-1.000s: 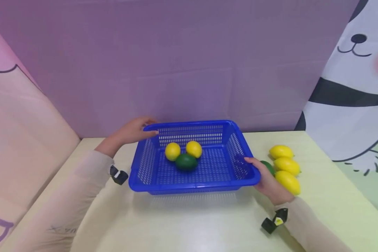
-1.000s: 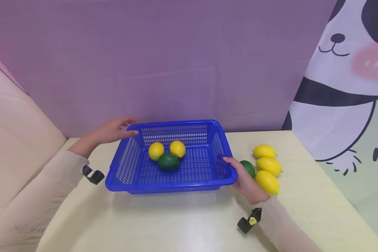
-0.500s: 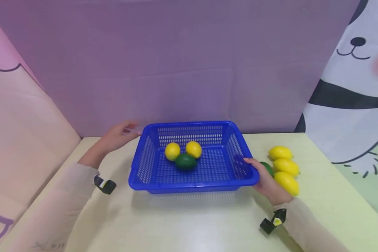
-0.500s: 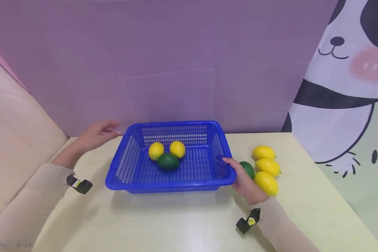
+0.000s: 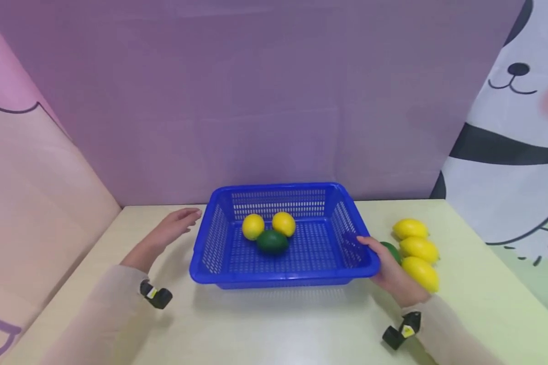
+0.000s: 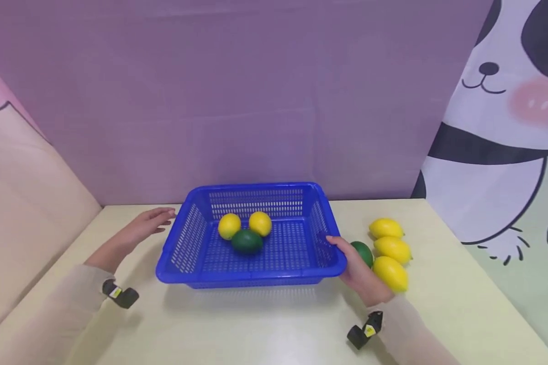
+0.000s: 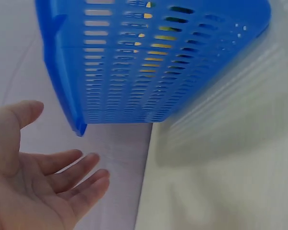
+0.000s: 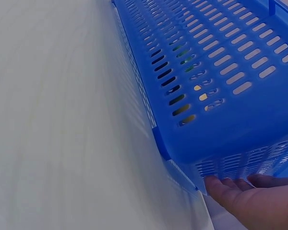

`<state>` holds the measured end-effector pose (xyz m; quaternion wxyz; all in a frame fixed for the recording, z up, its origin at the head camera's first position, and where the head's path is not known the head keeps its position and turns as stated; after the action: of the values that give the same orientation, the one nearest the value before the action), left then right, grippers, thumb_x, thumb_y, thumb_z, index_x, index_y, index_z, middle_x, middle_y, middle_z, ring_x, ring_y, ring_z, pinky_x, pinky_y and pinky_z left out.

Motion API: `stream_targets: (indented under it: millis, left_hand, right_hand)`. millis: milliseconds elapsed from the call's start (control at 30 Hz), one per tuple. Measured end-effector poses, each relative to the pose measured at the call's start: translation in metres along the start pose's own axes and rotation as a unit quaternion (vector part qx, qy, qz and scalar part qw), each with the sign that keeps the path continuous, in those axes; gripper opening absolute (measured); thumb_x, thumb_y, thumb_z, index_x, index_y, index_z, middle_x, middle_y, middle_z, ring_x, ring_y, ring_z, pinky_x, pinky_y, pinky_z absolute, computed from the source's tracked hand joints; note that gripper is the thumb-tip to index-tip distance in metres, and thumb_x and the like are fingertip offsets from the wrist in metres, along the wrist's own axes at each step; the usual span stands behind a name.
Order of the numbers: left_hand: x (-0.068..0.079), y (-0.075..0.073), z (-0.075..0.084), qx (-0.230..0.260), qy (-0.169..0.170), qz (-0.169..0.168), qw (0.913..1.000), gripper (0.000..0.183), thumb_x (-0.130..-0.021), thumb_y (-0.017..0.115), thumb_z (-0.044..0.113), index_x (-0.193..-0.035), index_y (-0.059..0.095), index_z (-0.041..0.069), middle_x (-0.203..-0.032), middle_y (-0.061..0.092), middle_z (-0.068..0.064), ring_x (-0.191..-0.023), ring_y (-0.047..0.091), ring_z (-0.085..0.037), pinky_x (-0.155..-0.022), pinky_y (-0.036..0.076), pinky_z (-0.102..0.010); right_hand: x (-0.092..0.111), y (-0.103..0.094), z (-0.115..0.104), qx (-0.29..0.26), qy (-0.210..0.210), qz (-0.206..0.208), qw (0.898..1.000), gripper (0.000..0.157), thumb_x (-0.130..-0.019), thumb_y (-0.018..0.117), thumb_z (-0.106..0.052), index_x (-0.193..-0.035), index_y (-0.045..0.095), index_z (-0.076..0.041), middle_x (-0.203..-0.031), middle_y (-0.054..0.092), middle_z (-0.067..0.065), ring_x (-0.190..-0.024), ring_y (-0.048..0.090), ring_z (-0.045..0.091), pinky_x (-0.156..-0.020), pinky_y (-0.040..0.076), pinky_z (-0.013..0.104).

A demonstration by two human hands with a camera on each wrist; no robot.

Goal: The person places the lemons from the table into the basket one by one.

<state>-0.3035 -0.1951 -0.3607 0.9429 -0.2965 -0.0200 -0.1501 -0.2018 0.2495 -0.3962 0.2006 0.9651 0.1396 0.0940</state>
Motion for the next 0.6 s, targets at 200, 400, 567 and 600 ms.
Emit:
stream_targets:
  millis: [200, 400, 567, 600]
  left_hand:
    - [0.000, 0.013, -0.008, 0.121, -0.011, -0.033, 0.9921, 0.073, -0.100, 0.029, 0.045, -0.141, 0.024, -0.015, -0.141, 0.035, -0.033, -0.127, 0.042, -0.041, -0.106, 0.035, -0.044]
    - [-0.001, 0.024, -0.016, 0.185, -0.007, -0.057, 0.9812, 0.071, -0.100, 0.028, 0.048, -0.134, 0.035, -0.014, -0.115, 0.059, -0.021, -0.098, 0.058, -0.016, -0.092, 0.045, -0.029]
    - [-0.001, 0.035, -0.020, 0.221, -0.009, -0.098, 0.9704, 0.071, -0.099, 0.034, 0.050, -0.138, 0.032, -0.009, -0.112, 0.062, -0.012, -0.096, 0.060, -0.016, -0.088, 0.046, -0.031]
    - [0.000, 0.037, -0.020, 0.228, -0.015, -0.106, 0.9679, 0.072, -0.098, 0.035, 0.050, -0.140, 0.030, -0.008, -0.116, 0.061, -0.015, -0.098, 0.061, -0.018, -0.089, 0.046, -0.032]
  right_hand:
    - [0.000, -0.001, 0.000, 0.015, 0.005, 0.020, 1.000, 0.041, -0.100, 0.036, -0.028, -0.134, 0.026, -0.005, -0.110, 0.061, 0.000, -0.099, 0.059, 0.014, -0.086, 0.050, 0.028]
    - [-0.001, -0.001, -0.002, 0.033, 0.009, 0.040, 0.999, 0.051, -0.100, 0.038, -0.030, -0.139, 0.018, -0.004, -0.111, 0.058, -0.001, -0.100, 0.058, 0.014, -0.086, 0.050, 0.028]
    - [0.000, 0.000, 0.000, 0.028, 0.010, 0.030, 0.999, 0.050, -0.100, 0.037, -0.029, -0.139, 0.019, -0.003, -0.110, 0.060, -0.001, -0.099, 0.059, 0.014, -0.086, 0.050, 0.028]
    - [0.000, 0.001, 0.001, 0.028, 0.011, 0.028, 0.999, 0.052, -0.100, 0.037, -0.030, -0.140, 0.017, -0.003, -0.111, 0.059, -0.001, -0.100, 0.059, 0.014, -0.087, 0.050, 0.028]
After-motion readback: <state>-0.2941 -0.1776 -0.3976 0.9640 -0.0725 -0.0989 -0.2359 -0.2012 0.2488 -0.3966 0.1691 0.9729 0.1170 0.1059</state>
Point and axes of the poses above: each hand's wrist, its own x-axis away from the middle knuckle, its own y-axis out of the palm, z = x × y, the point moved 2 cm from there along -x, towards the middle knuckle
